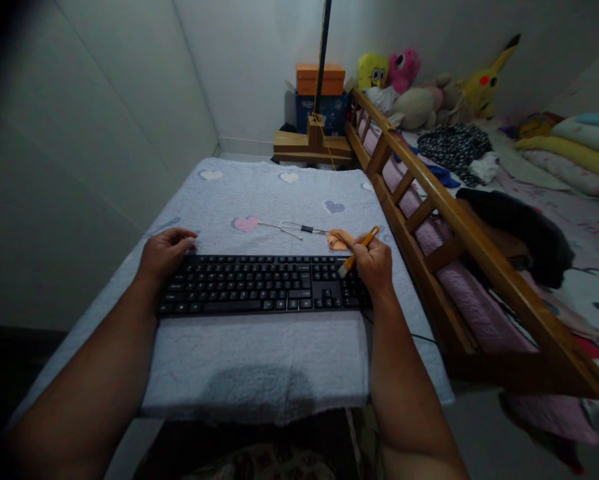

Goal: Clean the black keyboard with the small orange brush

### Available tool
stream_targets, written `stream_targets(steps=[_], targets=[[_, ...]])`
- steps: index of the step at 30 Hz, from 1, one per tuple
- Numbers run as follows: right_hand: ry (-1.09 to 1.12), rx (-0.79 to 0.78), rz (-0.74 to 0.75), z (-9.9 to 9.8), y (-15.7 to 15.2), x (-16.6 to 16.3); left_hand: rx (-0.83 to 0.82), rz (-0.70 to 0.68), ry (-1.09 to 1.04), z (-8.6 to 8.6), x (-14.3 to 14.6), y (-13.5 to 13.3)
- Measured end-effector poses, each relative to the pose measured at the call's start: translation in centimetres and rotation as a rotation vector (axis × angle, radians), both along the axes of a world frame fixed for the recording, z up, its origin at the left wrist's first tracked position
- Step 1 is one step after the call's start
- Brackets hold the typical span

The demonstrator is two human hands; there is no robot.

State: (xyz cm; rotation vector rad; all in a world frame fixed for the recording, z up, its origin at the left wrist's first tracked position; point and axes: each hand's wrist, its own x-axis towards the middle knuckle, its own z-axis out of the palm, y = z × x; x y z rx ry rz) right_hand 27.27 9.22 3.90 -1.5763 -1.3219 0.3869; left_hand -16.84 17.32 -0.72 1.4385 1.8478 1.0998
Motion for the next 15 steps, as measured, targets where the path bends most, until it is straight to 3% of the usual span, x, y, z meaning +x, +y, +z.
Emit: stream_targets(steps=[5,11,15], targets=[[-0.015,-0.055,0.06,-0.8,0.3,0.1,0.017,-0.02,-0.008,-0.4,-0.3,0.1],[-0.056,0.017,0.014,-0.6,0.2,-0.2,0.027,-0.019,-0.019,-0.6,-0.3,0.2],[-0.015,0.065,0.065,-0.3,-0.3,-1.4,0.021,-0.01,-0.022,-0.5,-0.3,0.3]])
